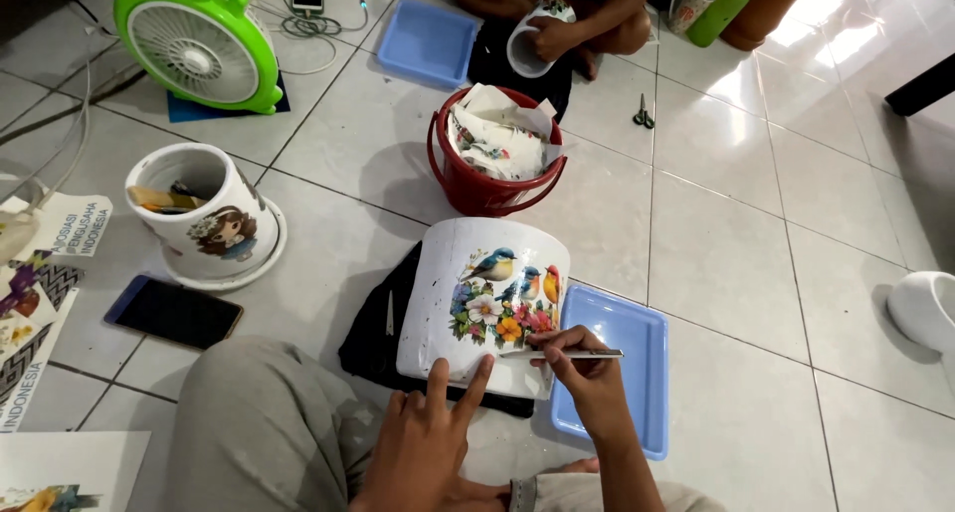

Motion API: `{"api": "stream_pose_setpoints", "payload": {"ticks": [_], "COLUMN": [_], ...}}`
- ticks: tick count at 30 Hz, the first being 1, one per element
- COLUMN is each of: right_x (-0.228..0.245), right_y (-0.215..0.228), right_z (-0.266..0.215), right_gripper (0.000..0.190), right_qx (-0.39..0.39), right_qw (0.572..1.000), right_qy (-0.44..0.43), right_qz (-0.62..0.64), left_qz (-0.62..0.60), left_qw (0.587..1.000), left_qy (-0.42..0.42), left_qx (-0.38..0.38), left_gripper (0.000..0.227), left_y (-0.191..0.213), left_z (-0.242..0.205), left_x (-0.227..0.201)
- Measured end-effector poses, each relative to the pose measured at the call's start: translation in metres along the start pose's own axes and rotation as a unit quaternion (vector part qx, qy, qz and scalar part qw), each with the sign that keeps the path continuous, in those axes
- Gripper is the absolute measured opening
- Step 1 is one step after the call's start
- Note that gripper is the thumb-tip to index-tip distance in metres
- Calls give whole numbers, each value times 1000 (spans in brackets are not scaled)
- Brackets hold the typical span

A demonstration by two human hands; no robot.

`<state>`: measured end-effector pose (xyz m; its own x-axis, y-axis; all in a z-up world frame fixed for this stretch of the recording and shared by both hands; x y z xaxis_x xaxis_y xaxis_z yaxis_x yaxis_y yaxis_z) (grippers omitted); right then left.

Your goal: A person sits on the floor and uses a craft knife to carefully scrape the edges of a floral decal applied to a white bucket, refining the application.

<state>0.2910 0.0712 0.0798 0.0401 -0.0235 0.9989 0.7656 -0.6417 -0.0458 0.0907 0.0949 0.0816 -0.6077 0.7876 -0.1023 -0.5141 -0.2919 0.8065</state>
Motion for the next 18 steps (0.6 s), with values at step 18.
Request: {"api": "stream_pose_setpoints", "payload": {"ticks": [18], "right_x": [-4], "right_y": [10], "right_z": [-10], "right_gripper": [12], "right_qx": [-49], "right_qw": [997], "right_qy": [-15], "right_qz": [59], "left_qz": [5], "left_qw": [1000], "left_qy": [-18], "left_qx": [-12], "left_gripper": [85], "left_y": [13], "left_z": [4], "left_x": [-1]}}
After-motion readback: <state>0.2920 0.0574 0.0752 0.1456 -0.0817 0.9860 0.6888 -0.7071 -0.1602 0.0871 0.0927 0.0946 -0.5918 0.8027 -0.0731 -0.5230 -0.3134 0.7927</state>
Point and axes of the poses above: each hand's wrist, its own z-axis towards the middle knuckle, its own y-axis out of the back of the hand, x = y × z, the point moved 7 cm from there along z, towards the middle knuckle, and after that the axes turned 14 degrees about -x, right-handed, at the moved point
